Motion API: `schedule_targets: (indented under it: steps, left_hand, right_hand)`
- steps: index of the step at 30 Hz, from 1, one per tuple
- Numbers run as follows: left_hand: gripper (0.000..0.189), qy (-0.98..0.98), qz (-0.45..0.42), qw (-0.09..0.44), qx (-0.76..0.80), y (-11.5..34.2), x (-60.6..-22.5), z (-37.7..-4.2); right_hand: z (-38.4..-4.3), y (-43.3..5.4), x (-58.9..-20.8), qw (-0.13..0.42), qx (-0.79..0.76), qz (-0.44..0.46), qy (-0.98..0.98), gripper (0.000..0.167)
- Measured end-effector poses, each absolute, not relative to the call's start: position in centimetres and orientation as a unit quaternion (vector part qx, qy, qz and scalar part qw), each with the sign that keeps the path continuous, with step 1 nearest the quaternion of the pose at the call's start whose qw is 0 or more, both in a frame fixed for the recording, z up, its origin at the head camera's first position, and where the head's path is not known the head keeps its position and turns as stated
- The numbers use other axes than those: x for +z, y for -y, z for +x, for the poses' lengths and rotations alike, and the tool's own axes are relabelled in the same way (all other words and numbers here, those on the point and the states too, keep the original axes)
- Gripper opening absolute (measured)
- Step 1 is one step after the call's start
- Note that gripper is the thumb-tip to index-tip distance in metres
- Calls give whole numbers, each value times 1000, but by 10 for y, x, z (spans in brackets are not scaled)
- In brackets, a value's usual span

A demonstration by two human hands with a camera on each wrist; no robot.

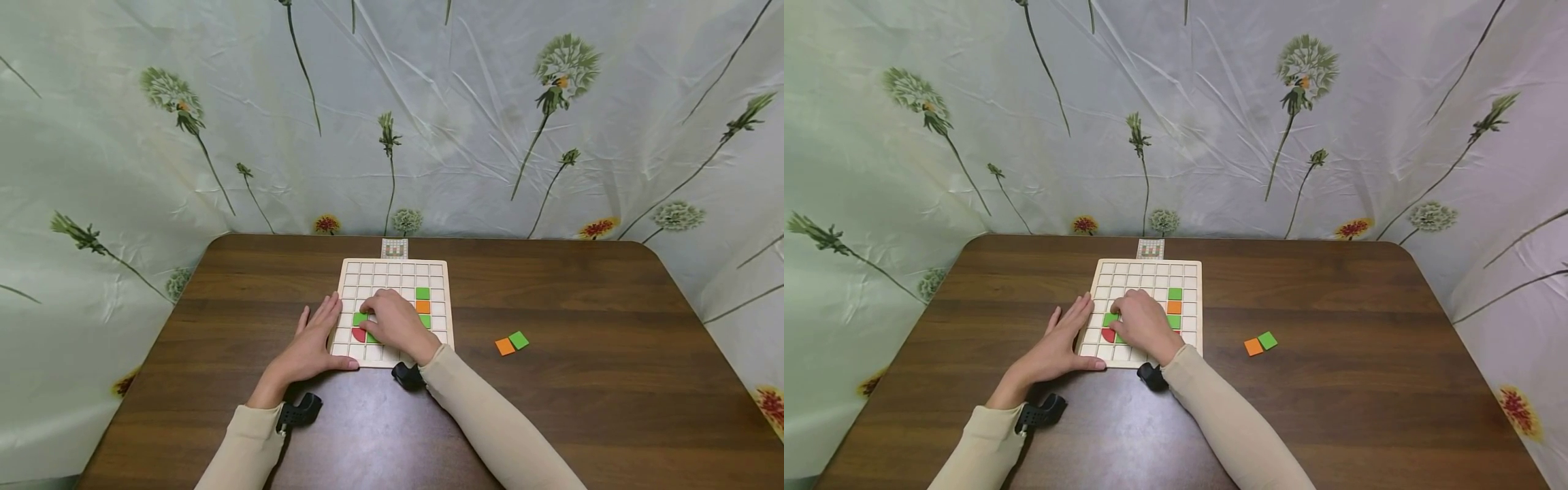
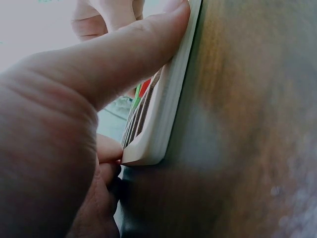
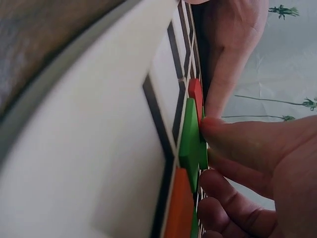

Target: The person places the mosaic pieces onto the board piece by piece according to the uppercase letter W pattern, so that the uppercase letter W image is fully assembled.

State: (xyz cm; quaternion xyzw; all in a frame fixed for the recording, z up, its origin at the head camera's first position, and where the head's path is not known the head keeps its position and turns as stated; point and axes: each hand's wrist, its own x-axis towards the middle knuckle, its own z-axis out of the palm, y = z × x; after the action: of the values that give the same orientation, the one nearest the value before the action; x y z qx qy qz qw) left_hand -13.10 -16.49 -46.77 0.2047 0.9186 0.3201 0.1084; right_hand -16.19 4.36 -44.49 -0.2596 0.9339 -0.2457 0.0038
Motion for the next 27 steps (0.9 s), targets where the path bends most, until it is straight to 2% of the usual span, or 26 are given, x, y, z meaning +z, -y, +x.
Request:
schedule_targets:
  steps: [16, 27]
  left_hand:
    - [124, -918, 203, 110, 322, 164, -468, -130]
    - [125, -918, 201, 113, 322, 164, -467, -131]
  right_hand:
    - [-160, -48, -442, 3, -247, -252, -936, 21]
    - [-149, -87, -427, -4, -301, -228, -926, 22]
